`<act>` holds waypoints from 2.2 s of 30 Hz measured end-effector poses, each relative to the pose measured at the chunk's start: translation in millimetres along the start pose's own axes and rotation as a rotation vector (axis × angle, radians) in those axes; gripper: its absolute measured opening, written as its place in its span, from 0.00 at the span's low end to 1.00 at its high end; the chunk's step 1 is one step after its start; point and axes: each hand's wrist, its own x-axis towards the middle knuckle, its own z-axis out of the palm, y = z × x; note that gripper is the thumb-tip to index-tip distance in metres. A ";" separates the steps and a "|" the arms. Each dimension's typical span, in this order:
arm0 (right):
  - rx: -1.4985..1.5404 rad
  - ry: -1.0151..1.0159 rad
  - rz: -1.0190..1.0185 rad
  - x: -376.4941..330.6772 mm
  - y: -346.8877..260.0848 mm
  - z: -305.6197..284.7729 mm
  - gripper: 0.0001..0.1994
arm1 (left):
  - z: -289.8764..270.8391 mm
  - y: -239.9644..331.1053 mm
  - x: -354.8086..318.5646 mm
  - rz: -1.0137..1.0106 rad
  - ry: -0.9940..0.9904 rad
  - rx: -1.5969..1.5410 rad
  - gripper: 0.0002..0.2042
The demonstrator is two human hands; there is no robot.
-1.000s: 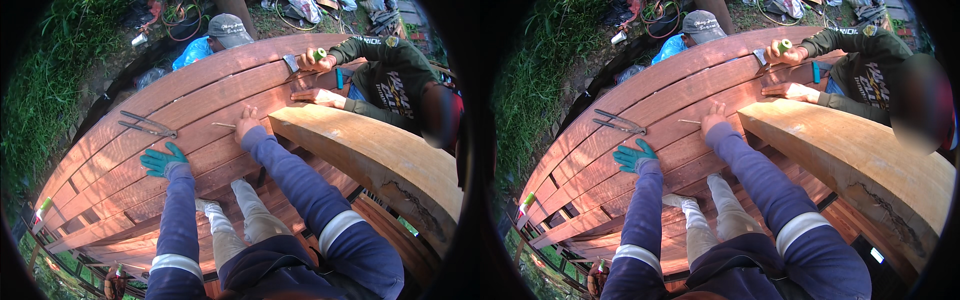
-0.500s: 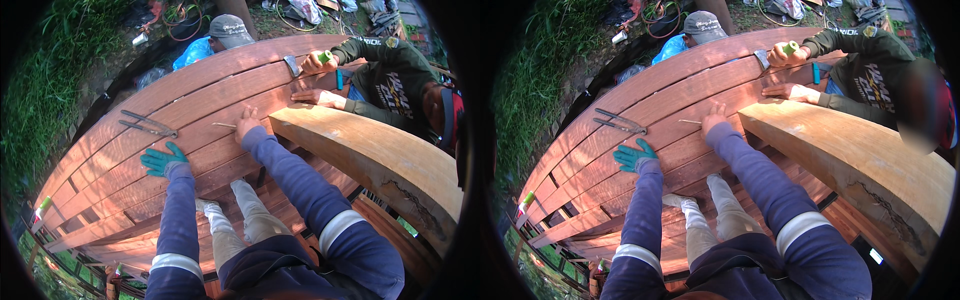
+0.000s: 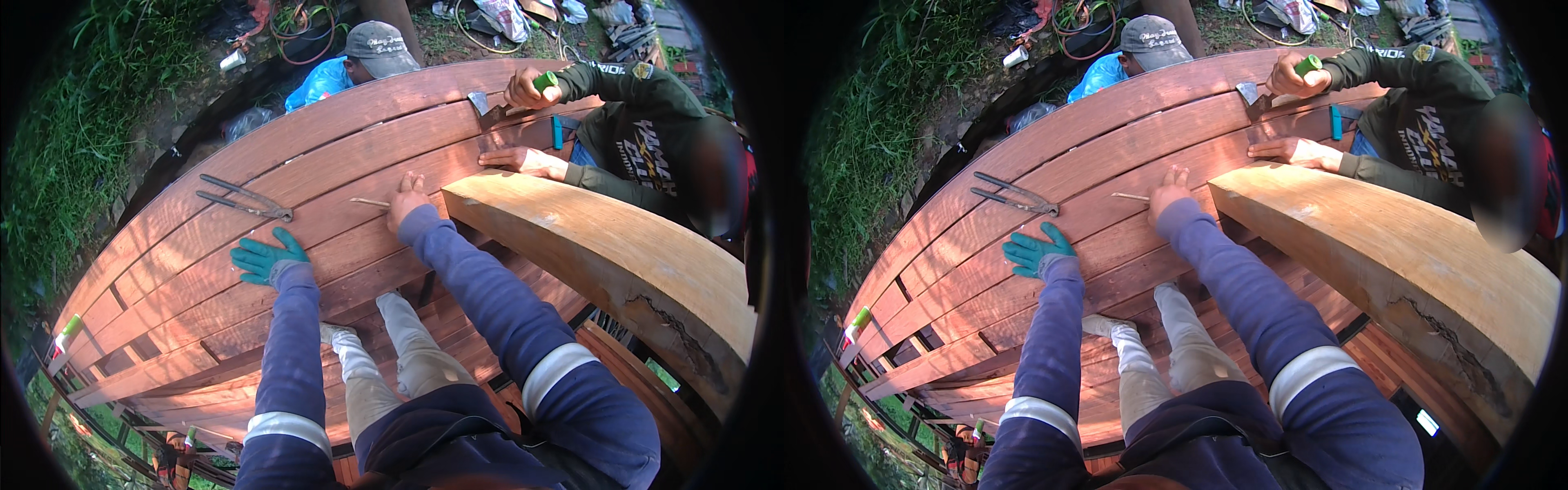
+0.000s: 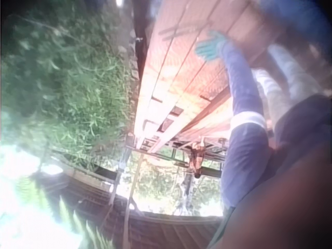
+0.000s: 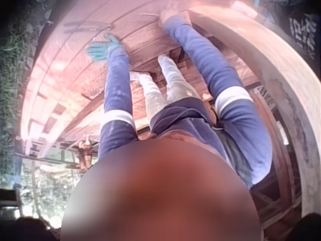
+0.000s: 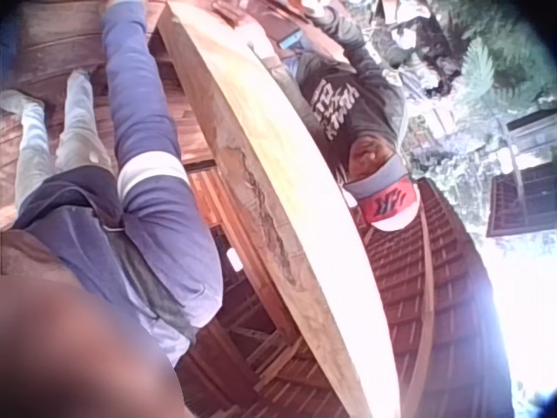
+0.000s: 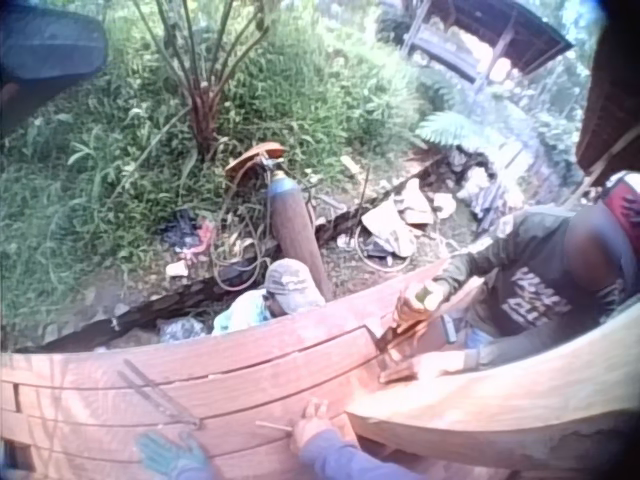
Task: The person applies glue to wooden planks on a curved structure, then inserts small wooden wedges into gaps between the planks. They use a hammer to tap the wedges into place and adjust the planks by hand.
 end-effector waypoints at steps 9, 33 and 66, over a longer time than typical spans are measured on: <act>-0.018 0.020 -0.001 2.5 0.8 3.8 0.17 | 3.2 -1.0 0.9 -0.018 -0.050 0.043 0.46; -0.031 0.016 0.007 3.7 1.0 8.3 0.17 | 4.8 -2.7 -0.1 0.007 0.001 -0.022 0.44; 0.197 0.331 -0.254 -32.4 24.1 67.3 0.27 | -0.7 1.5 1.7 -0.030 -0.040 -0.019 0.43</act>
